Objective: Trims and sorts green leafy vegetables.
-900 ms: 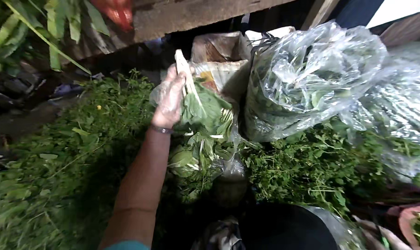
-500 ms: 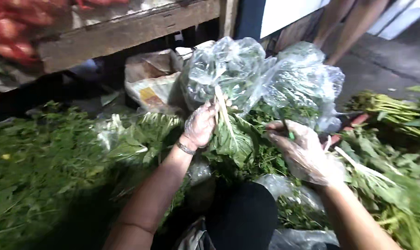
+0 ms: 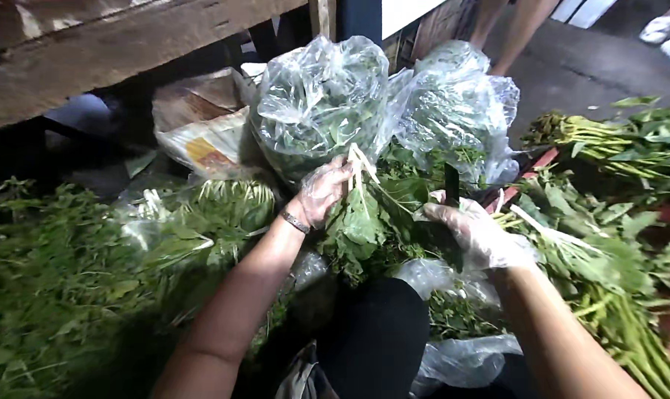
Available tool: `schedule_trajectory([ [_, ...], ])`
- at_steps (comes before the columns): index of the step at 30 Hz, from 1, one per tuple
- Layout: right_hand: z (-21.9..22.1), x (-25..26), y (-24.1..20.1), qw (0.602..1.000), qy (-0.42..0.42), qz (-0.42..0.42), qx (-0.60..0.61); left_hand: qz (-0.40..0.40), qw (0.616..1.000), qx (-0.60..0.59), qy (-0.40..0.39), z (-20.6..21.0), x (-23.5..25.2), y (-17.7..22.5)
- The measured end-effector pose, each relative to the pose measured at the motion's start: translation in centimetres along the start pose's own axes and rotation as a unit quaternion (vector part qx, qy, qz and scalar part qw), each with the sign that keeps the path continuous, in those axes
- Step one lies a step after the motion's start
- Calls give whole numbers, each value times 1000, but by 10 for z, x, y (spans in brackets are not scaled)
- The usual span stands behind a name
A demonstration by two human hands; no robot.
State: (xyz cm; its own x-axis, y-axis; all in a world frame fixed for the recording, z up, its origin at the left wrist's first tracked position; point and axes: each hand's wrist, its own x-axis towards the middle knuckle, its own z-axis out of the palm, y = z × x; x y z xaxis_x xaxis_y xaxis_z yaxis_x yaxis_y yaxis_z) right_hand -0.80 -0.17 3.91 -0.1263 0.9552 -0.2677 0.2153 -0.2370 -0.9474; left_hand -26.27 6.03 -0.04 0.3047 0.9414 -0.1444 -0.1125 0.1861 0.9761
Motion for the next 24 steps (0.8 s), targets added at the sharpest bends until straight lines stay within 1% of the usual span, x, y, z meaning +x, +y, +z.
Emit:
schedule_trajectory([
  [3,-10,-1,-3,997,15,70,37,-21,999,17,-34,-3,2,-5],
  [8,-20,-4,6,985,36,126,111,-29,998,-8,-63,3,7,-9],
  [10,-23,-7,10,984,40,134,111,-30,995,-29,-85,5,10,-12],
  [12,-26,-14,13,993,2,100,57,-27,992,-63,-108,8,13,-15],
  [15,-41,-21,27,995,-98,-29,-13,-3,992,-60,-109,18,12,-14],
  [16,-46,-21,29,992,-98,-72,-33,12,993,-48,-111,21,12,-13],
  [18,-50,-15,27,988,-30,-133,-76,31,993,-31,-106,28,14,-14],
  [20,-49,-7,17,980,39,-151,-121,37,993,-35,-106,39,17,-17],
  [24,-43,22,2,979,62,-151,-121,52,990,-45,-125,61,21,-18],
])
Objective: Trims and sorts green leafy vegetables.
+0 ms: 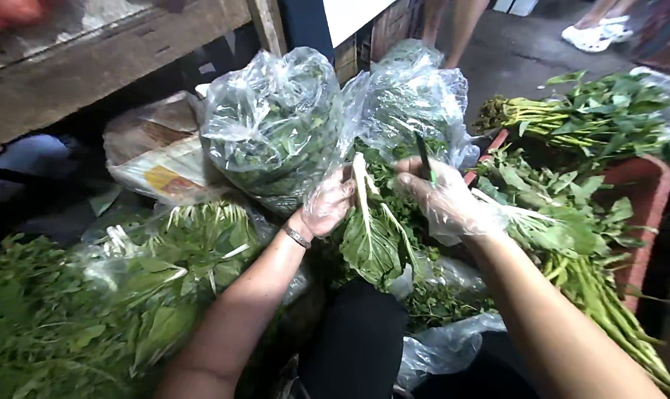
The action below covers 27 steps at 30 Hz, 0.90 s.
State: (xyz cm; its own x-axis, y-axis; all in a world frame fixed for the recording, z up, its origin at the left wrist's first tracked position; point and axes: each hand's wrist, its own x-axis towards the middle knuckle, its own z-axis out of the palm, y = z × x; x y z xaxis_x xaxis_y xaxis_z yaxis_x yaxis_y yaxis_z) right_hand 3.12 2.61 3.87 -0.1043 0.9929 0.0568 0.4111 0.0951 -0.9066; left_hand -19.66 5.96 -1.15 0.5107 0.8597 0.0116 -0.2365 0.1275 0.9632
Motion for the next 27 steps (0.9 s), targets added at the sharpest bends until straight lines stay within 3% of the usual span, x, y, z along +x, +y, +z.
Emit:
schedule_trajectory([
  [4,-4,2,-14,989,7,11,-145,29,999,32,-13,7,21,3],
  [9,-8,-19,4,925,70,-104,-359,15,991,131,14,32,36,10],
  [12,-13,-24,10,896,109,-146,-406,30,964,264,-26,41,51,-5],
  [15,-21,-23,12,885,93,-96,-446,15,941,337,-33,55,57,-9],
  [20,-28,-27,20,862,119,-56,-489,-25,909,415,-27,78,68,-11],
  [23,-36,-32,31,863,142,-73,-480,-14,909,415,-41,89,72,-19],
  [25,-51,-40,45,876,132,0,-465,3,928,367,-66,94,73,-26],
  [27,-76,-47,56,876,65,209,-430,27,966,248,-72,98,68,-23],
])
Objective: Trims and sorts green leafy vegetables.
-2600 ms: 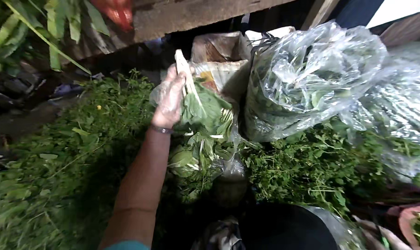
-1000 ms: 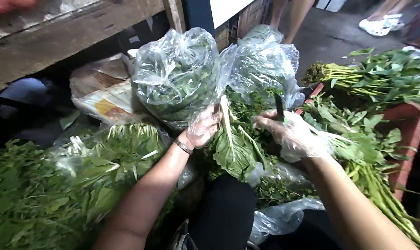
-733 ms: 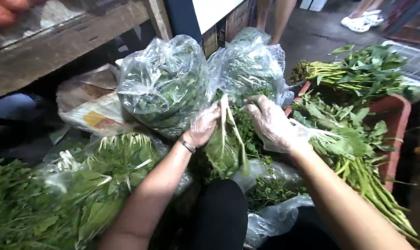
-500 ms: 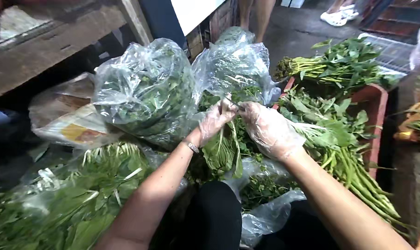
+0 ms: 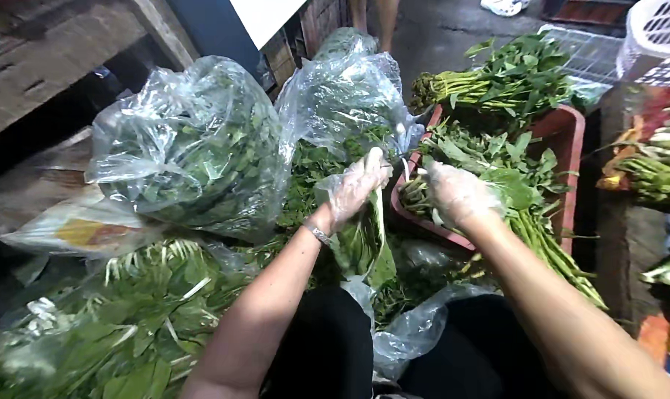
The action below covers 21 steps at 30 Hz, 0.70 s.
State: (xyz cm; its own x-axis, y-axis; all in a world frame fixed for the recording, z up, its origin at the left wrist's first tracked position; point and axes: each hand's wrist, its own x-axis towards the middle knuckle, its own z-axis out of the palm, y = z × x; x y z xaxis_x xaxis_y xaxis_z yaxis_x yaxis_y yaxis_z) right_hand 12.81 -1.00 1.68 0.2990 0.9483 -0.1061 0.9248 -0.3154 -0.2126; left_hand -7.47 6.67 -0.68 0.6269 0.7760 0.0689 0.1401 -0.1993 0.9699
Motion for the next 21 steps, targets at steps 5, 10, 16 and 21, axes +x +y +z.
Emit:
schedule_trajectory([
  [5,13,0,43,971,3,-41,234,14,934,-355,-48,-8,3,1],
  [10,12,-15,10,833,-62,-127,535,59,862,-486,-129,-11,12,-31],
  [16,22,-31,-1,819,-22,-188,541,98,835,-523,-142,-15,10,-51],
  [21,27,-36,-20,875,-40,-255,409,88,835,-526,-136,-8,8,-50],
])
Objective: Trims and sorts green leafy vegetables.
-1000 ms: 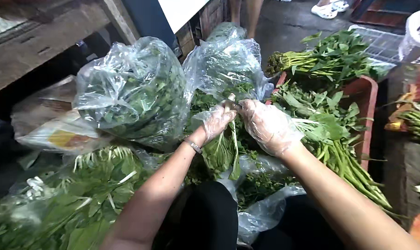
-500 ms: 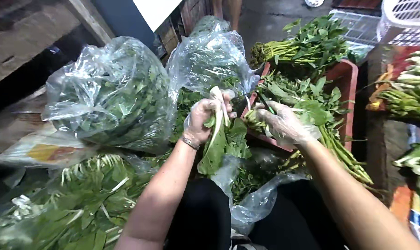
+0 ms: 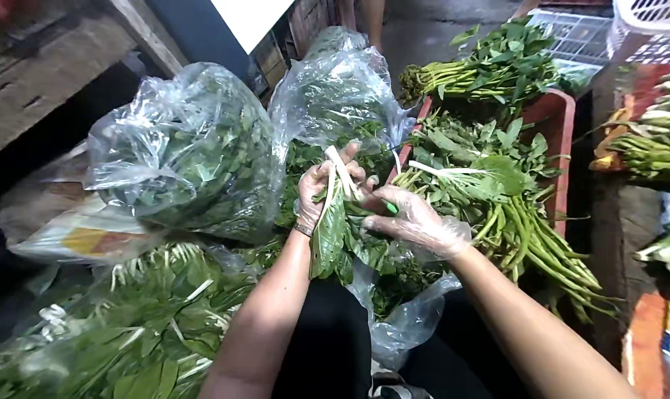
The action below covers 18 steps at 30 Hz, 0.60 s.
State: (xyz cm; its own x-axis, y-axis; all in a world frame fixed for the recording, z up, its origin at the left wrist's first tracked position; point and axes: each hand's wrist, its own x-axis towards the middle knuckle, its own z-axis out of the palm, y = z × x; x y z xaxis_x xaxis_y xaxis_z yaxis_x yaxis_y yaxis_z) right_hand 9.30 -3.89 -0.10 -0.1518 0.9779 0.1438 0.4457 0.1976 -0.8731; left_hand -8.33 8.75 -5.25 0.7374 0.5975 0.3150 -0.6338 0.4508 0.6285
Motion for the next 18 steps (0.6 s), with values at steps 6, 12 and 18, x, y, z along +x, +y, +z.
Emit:
schedule_trajectory([
  [6,-32,-14,-3,974,60,102,195,-40,991,70,106,18,-11,11],
  [12,-38,-7,5,989,34,80,116,-86,948,281,123,43,0,-1],
  [18,-34,19,-5,992,103,66,18,-157,801,573,79,88,7,4],
])
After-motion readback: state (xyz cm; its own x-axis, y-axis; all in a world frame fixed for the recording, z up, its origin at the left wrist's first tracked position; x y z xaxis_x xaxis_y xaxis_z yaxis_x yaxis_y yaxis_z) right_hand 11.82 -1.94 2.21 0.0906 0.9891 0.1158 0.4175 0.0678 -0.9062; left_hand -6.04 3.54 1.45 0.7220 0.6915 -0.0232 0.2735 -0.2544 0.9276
